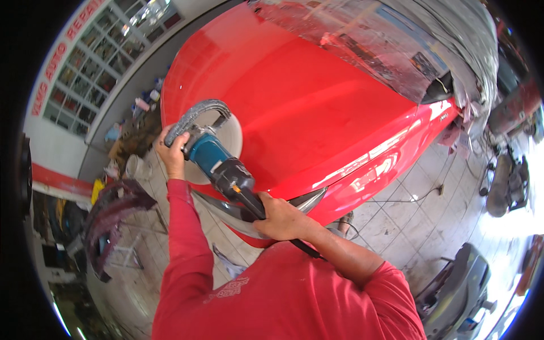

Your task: The person uses a rotary polisher with a buffing pad to polish the hood of a red car. They move the tool across the surface, pause to wipe and inspect the paint, and briefly open the hood to check underneath before resuming polishing.

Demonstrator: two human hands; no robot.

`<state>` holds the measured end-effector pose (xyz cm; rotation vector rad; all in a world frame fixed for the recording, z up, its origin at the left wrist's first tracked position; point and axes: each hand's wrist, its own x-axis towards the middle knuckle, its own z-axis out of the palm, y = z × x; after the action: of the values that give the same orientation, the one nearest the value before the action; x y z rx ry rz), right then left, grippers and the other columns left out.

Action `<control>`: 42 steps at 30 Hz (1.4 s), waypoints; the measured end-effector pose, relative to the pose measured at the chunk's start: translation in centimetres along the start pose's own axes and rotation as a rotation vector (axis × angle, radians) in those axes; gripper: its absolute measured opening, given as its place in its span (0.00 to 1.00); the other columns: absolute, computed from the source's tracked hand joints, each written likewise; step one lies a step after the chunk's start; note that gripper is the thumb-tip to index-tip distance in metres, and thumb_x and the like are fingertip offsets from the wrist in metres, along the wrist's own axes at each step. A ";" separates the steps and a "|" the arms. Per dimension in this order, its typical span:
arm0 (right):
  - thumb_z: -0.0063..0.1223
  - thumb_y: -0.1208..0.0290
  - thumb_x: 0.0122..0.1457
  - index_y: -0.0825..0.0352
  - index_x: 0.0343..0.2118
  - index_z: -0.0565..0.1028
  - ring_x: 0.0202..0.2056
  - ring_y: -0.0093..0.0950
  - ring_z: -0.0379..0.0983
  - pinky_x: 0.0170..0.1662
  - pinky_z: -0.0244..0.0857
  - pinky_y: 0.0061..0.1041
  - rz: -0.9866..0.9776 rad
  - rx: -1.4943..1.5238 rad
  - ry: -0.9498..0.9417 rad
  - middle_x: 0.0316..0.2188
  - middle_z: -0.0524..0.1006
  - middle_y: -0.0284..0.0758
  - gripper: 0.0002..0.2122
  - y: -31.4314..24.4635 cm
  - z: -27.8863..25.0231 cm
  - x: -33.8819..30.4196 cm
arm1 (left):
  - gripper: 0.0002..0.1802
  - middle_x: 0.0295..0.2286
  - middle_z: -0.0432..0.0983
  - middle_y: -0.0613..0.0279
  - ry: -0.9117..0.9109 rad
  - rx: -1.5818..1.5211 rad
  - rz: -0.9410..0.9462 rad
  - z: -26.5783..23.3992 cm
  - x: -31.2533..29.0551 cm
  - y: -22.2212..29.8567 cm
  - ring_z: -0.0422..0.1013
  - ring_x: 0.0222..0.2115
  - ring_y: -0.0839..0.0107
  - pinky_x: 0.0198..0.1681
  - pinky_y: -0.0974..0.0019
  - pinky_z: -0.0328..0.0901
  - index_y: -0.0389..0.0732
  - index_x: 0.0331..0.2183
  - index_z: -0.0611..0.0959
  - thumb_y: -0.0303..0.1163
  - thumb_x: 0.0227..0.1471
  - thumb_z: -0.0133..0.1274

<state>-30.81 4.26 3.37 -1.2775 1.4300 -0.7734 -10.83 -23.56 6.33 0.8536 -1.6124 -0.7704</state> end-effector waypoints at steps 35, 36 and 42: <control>0.69 0.75 0.58 0.75 0.53 0.65 0.21 0.24 0.76 0.24 0.70 0.27 0.128 0.400 -0.080 0.23 0.77 0.34 0.25 0.4 -2.9 2.0 | 0.25 0.22 0.82 0.66 0.011 -0.303 -0.038 10.4 4.7 -3.3 0.75 0.23 0.76 0.30 0.66 0.69 0.38 0.25 0.88 0.54 0.52 0.71; 0.69 0.75 0.58 0.76 0.55 0.64 0.21 0.24 0.77 0.24 0.70 0.27 0.101 0.421 -0.123 0.23 0.77 0.34 0.27 0.3 -1.3 2.9 | 0.25 0.22 0.81 0.67 0.022 -0.312 -0.069 7.6 4.2 -3.8 0.75 0.24 0.77 0.30 0.67 0.69 0.39 0.25 0.88 0.54 0.52 0.71; 0.68 0.77 0.57 0.76 0.58 0.63 0.21 0.25 0.76 0.24 0.68 0.27 0.057 0.379 -0.324 0.24 0.75 0.35 0.30 -1.1 3.5 7.7 | 0.22 0.25 0.81 0.70 0.308 -0.181 -0.088 -3.9 2.9 -8.4 0.72 0.24 0.79 0.30 0.70 0.66 0.37 0.28 0.88 0.48 0.54 0.71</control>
<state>-26.46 -2.83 1.43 -1.0095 0.9990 -0.7198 -6.30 -30.65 1.55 0.8698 -1.2216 -0.7904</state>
